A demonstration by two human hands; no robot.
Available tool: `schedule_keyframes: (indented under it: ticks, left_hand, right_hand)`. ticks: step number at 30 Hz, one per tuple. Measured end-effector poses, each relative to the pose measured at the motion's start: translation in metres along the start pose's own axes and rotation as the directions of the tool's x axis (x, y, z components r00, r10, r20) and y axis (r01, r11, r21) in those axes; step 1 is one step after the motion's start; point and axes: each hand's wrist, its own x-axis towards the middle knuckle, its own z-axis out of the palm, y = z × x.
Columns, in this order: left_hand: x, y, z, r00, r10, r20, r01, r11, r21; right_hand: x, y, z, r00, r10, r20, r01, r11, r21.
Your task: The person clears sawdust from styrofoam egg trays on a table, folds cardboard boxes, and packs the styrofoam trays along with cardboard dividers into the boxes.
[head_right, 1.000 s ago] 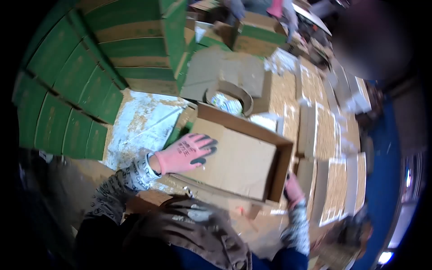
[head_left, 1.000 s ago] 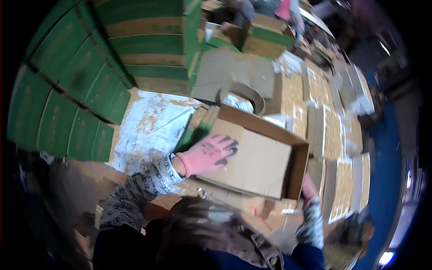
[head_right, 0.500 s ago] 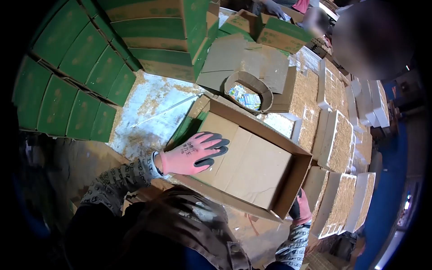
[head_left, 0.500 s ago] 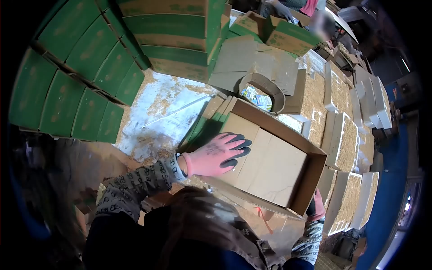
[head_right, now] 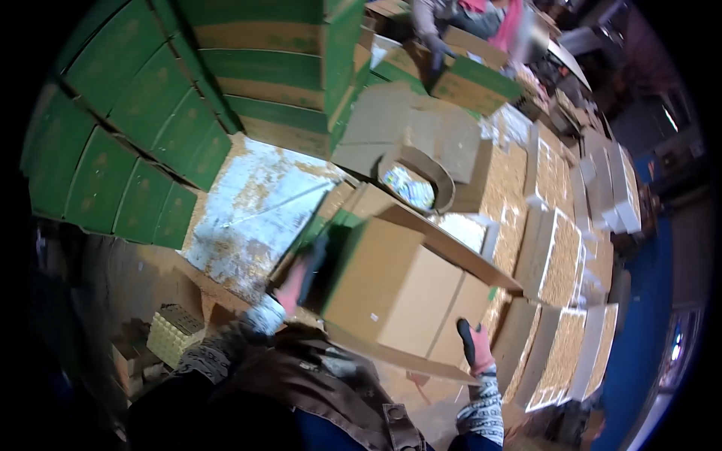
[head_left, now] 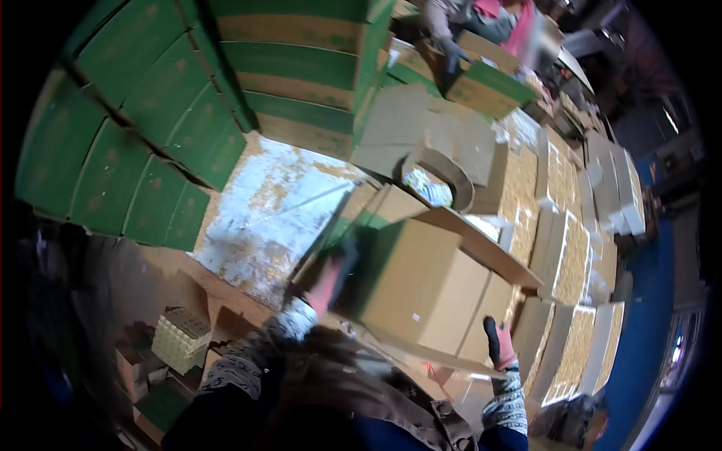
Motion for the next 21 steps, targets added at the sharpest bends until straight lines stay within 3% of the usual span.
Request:
schedule_keyframes:
  ticks: [1, 2, 3, 4, 5, 6, 7, 9, 10, 11, 12, 13, 14, 15, 16, 18, 20, 21]
  left_hand:
    - [-0.010, -0.030, -0.004, 0.950, 0.259, 0.177, -0.312, 0.834, 0.454]
    - [-0.015, -0.035, 0.000, 0.960, 0.178, 0.216, -0.261, 0.847, 0.464]
    - [-0.023, -0.030, 0.008, 0.963, 0.095, 0.254, -0.211, 0.852, 0.479]
    - [-0.027, -0.020, 0.014, 0.943, -0.243, 0.227, 0.234, 0.970, 0.064]
    - [-0.041, 0.006, 0.021, 0.944, -0.247, 0.216, 0.263, 0.964, -0.048]
    - [-0.043, 0.002, 0.003, 0.969, -0.077, 0.235, 0.085, 0.996, -0.021]
    - [-0.048, -0.008, -0.027, 0.961, 0.094, 0.259, -0.100, 0.995, 0.009]
    - [-0.040, 0.015, -0.072, 0.972, 0.189, 0.138, -0.162, 0.969, -0.184]
    - [-0.035, 0.042, -0.090, 0.998, 0.066, 0.009, -0.057, 0.908, -0.415]
    - [-0.042, 0.085, -0.105, 0.914, 0.405, 0.008, -0.401, 0.904, 0.148]
    - [-0.049, 0.123, -0.122, 0.737, 0.648, 0.193, -0.600, 0.496, 0.627]
    - [-0.036, 0.136, -0.149, 0.861, 0.506, 0.053, -0.500, 0.861, -0.088]
    - [-0.020, 0.147, -0.175, 0.954, 0.286, 0.096, -0.114, 0.636, -0.763]
    - [-0.012, 0.163, -0.191, 0.914, 0.370, 0.167, -0.128, 0.654, -0.746]
    - [-0.011, 0.189, -0.190, 0.905, 0.403, 0.138, -0.179, 0.655, -0.734]
    - [0.030, 0.200, -0.219, 0.898, 0.428, 0.099, -0.251, 0.686, -0.683]
    - [0.076, 0.189, -0.247, 0.957, 0.288, -0.028, -0.213, 0.637, -0.741]
    - [0.105, 0.176, -0.256, 0.948, 0.209, -0.240, -0.318, 0.651, -0.689]
  right_hand:
    - [0.002, 0.015, -0.009, 0.935, -0.343, 0.088, 0.347, 0.838, -0.421]
    - [0.004, 0.031, -0.019, 0.776, -0.611, 0.157, 0.547, 0.527, -0.651]
    - [-0.001, 0.009, -0.018, 0.968, -0.248, -0.041, 0.224, 0.927, -0.301]
    - [0.000, -0.015, -0.015, 0.978, 0.204, -0.045, -0.196, 0.970, 0.146]
    - [0.009, -0.009, -0.020, 0.995, 0.098, 0.024, -0.096, 0.993, -0.071]
    - [0.014, -0.010, -0.022, 0.994, 0.006, 0.111, 0.024, 0.962, -0.272]
    - [0.023, -0.010, -0.015, 0.981, -0.121, 0.155, 0.167, 0.928, -0.334]
    - [0.039, -0.056, 0.010, 0.900, -0.369, 0.234, 0.436, 0.785, -0.440]
    - [0.051, -0.095, 0.041, 0.853, -0.484, 0.195, 0.521, 0.774, -0.359]
    - [0.063, -0.133, 0.071, 0.792, -0.590, 0.154, 0.608, 0.740, -0.287]
    - [0.086, -0.144, 0.099, 0.739, -0.661, 0.131, 0.666, 0.686, -0.295]
    - [0.108, -0.156, 0.127, 0.679, -0.726, 0.106, 0.717, 0.625, -0.308]
    - [0.133, -0.167, 0.152, 0.690, -0.705, 0.164, 0.696, 0.584, -0.418]
    - [0.154, -0.188, 0.184, 0.919, -0.392, 0.038, 0.393, 0.919, -0.012]
    - [0.173, -0.215, 0.213, 0.996, -0.009, 0.092, -0.031, 0.909, 0.416]
    - [0.198, -0.272, 0.233, 0.994, -0.006, 0.112, -0.048, 0.878, 0.476]
    - [0.236, -0.278, 0.260, 0.987, -0.152, -0.053, 0.159, 0.882, 0.443]
    - [0.245, -0.287, 0.263, 0.994, -0.110, 0.012, 0.089, 0.863, 0.497]
